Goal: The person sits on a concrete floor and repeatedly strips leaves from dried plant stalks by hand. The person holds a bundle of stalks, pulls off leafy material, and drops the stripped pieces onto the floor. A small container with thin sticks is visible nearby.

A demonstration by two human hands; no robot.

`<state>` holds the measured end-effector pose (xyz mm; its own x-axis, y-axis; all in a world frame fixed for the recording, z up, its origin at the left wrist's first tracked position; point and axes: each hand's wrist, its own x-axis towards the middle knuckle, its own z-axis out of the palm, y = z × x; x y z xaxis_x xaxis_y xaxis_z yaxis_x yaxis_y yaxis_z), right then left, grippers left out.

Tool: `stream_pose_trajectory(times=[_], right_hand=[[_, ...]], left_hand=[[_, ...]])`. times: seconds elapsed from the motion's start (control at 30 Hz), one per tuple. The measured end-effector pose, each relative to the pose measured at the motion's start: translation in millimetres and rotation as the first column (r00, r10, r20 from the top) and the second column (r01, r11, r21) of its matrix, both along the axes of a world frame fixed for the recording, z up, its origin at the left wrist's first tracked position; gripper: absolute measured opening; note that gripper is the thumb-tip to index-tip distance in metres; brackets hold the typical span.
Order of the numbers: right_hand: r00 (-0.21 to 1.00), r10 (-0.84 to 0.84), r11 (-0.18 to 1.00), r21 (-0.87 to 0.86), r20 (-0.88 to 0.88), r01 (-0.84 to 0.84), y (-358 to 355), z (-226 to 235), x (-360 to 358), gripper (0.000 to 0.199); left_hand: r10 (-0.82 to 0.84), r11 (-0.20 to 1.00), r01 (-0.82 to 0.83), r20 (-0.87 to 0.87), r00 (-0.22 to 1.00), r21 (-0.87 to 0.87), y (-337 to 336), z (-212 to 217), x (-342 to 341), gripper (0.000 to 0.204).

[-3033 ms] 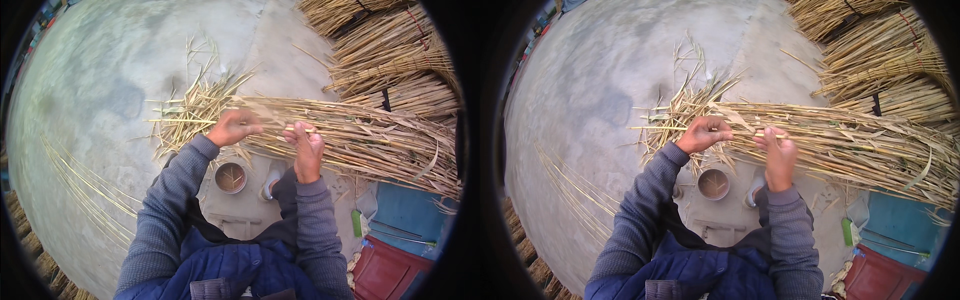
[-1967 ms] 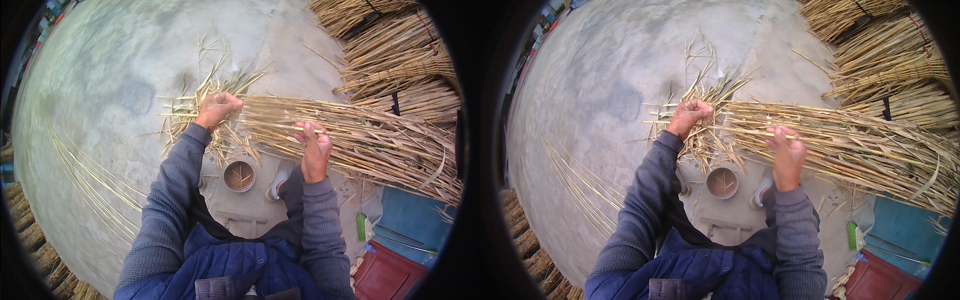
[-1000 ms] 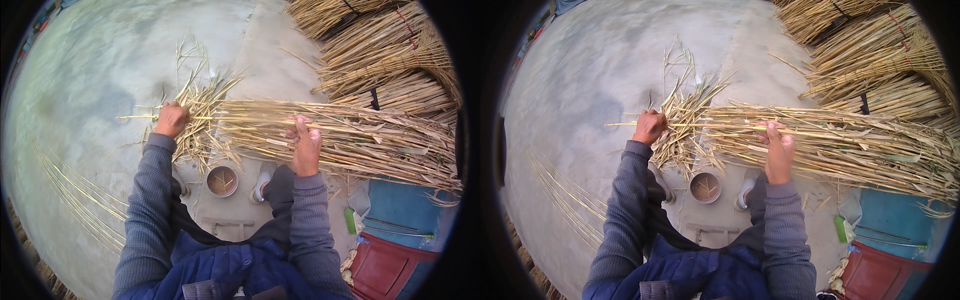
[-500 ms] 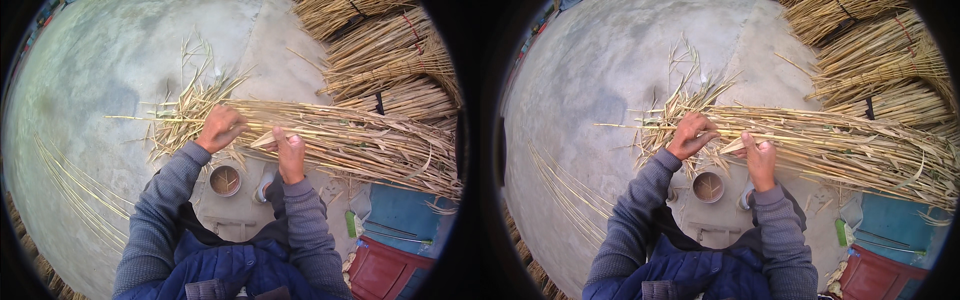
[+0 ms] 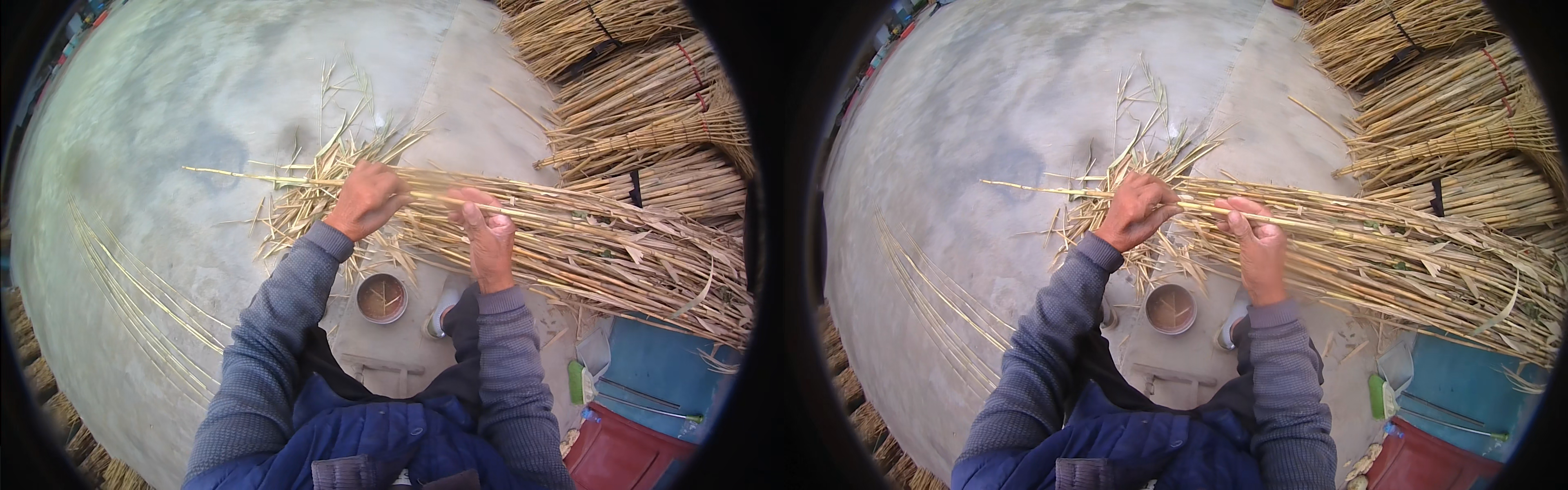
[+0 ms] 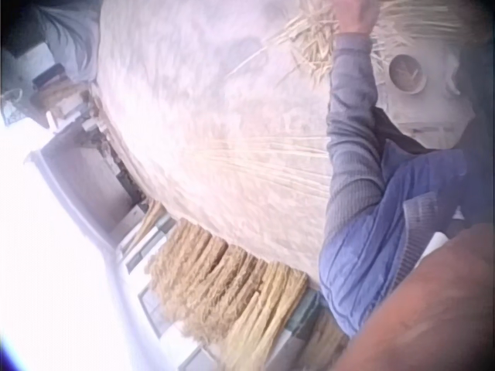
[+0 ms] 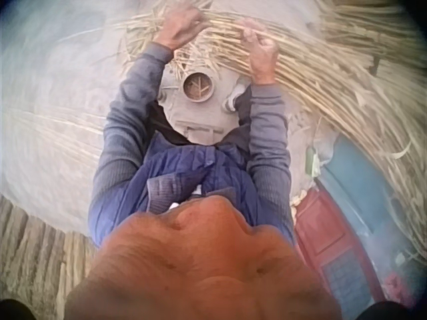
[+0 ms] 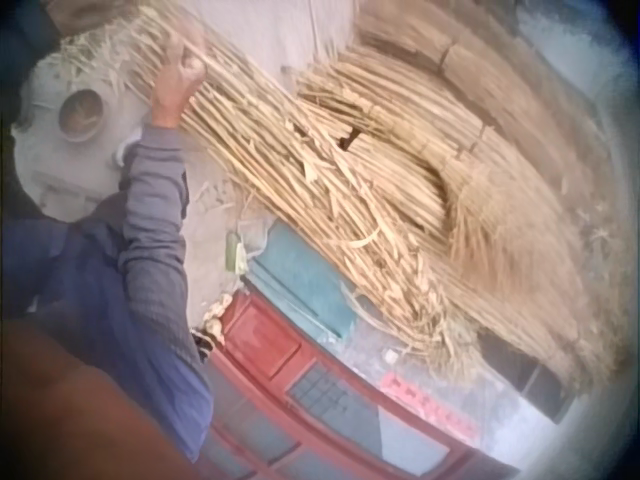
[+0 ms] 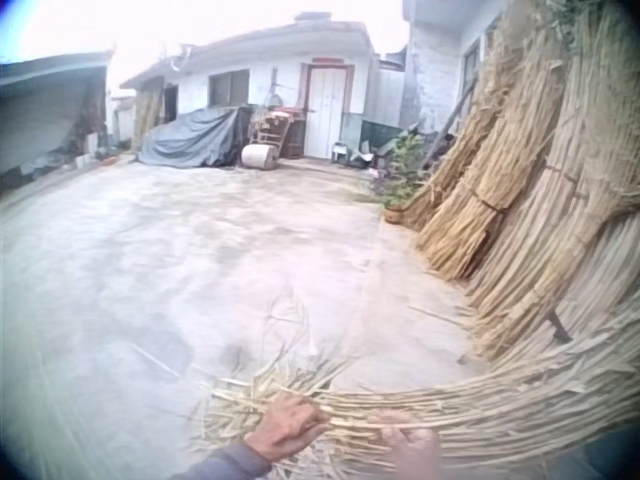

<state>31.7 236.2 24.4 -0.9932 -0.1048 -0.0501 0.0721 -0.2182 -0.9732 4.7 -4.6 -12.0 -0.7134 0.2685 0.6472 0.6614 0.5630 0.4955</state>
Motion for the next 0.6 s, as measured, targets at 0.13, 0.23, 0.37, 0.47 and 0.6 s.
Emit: stream_pose_trajectory(times=[0.13,0.23,0.37,0.47,0.6], right_hand=[[0.992,-0.125,0.992,-0.008,-0.033,0.125,-19.7,0.8,4.5,0.028],[0.982,-0.165,0.985,0.035,-0.091,0.169,-26.1,1.8,9.4,0.026],[0.982,-0.17,0.985,0.012,-0.083,0.171,-31.4,1.2,13.5,0.027],[0.974,-0.219,0.975,0.013,-0.059,0.22,-32.2,0.3,14.7,0.029],[0.961,-0.272,0.958,0.082,-0.054,0.276,-34.4,-0.2,14.6,0.031]], left_hand=[[0.012,1.0,-0.011,-0.058,0.998,0.008,-2.1,3.4,5.0,0.02],[0.019,0.992,-0.02,0.015,1.0,0.123,-6.0,8.3,13.0,0.015],[0.009,0.876,-0.15,0.297,0.955,0.458,-18.9,12.7,18.2,0.007],[0.053,0.911,-0.195,0.366,0.929,0.363,-45.1,15.8,15.5,0.025],[0.105,0.985,-0.156,0.455,0.884,0.076,-83.1,16.4,19.0,0.046]])
